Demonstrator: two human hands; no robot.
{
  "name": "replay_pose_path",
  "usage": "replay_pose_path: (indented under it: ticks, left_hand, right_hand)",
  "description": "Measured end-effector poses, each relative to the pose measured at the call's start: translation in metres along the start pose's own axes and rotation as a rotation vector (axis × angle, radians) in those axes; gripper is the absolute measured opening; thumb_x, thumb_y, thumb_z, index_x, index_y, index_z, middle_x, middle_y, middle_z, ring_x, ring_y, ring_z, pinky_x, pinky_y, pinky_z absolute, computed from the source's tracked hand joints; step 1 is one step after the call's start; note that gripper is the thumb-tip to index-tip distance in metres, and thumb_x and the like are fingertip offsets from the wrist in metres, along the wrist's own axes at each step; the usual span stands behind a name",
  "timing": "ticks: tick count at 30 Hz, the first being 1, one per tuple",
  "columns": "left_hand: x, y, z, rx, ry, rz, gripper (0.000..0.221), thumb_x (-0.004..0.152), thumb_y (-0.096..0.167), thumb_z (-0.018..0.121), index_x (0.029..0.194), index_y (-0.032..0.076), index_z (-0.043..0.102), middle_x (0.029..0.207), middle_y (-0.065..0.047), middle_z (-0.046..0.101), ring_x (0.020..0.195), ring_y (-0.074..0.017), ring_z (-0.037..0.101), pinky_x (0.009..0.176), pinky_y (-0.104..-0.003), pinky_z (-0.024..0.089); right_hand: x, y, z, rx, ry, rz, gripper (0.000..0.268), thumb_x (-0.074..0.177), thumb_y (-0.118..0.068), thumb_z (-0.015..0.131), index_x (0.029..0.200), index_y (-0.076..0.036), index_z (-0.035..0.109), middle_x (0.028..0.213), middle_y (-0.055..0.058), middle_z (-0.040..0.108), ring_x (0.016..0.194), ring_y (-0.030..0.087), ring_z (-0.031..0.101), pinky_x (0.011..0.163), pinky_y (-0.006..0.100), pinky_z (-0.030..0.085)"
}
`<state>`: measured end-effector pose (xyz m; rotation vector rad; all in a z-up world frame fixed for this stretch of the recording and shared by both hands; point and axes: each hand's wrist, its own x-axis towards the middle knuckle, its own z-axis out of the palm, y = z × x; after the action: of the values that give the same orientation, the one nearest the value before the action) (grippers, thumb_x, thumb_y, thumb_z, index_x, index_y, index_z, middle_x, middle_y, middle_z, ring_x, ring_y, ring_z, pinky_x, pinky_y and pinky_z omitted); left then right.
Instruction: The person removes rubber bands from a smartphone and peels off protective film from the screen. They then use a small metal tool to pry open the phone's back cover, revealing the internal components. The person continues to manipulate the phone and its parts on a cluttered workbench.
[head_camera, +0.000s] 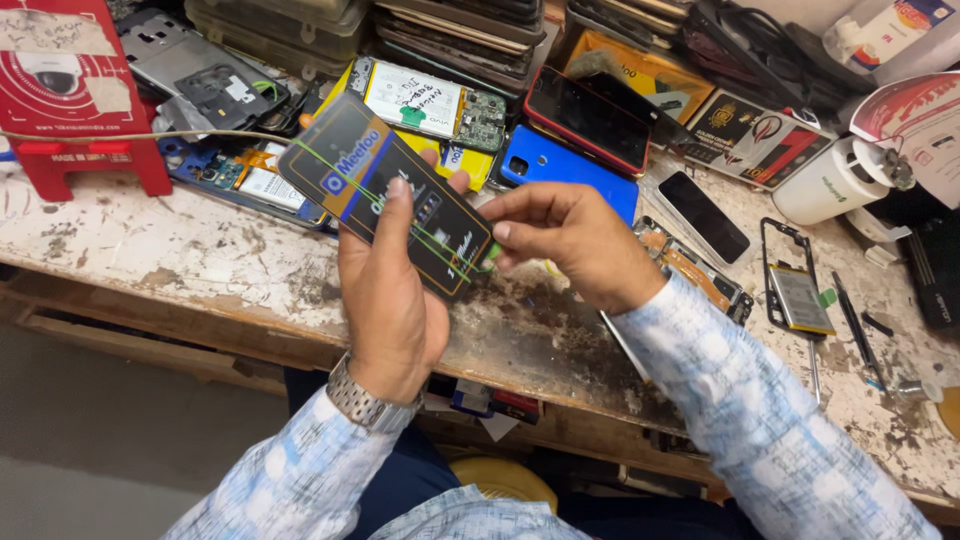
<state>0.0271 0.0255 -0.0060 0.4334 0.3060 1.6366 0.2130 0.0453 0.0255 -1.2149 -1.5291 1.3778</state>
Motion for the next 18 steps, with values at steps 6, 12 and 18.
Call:
replay_pose_path:
  ticks: [6, 12, 18]
  left_hand:
    - [0.003, 0.010, -0.002, -0.005, -0.022, 0.108, 0.040, 0.111, 0.018, 0.049, 0.148, 0.005, 0.044, 0.139, -0.017, 0.059, 0.129, -0.0301, 0.062, 0.106, -0.045, 0.058]
    - [-0.003, 0.010, 0.000, -0.126, -0.066, 0.024, 0.047, 0.111, 0.026, 0.042, 0.151, 0.002, 0.043, 0.148, -0.014, 0.056, 0.144, -0.0279, 0.050, 0.116, -0.044, 0.048]
    - [-0.002, -0.001, -0.003, -0.035, -0.154, -0.095, 0.041, 0.112, 0.024, 0.051, 0.149, 0.006, 0.046, 0.138, -0.009, 0.058, 0.133, -0.0249, 0.052, 0.113, -0.042, 0.050]
  right_hand:
    - [0.000, -0.006, 0.001, -0.973, -0.043, -0.357, 0.021, 0.088, -0.013, 0.076, 0.106, -0.001, 0.078, 0.102, 0.012, 0.077, 0.094, 0.021, 0.069, 0.083, 0.037, 0.055]
    - [-0.014, -0.007, 0.020, 0.063, 0.174, -0.166, 0.029, 0.101, -0.015, 0.064, 0.124, 0.001, 0.061, 0.111, 0.011, 0.073, 0.102, 0.018, 0.071, 0.091, 0.033, 0.060]
    - [-0.032, 0.009, 0.036, 0.361, 0.259, -0.112, 0.042, 0.092, -0.002, 0.069, 0.130, -0.002, 0.052, 0.106, 0.007, 0.071, 0.093, 0.013, 0.068, 0.079, 0.031, 0.059]
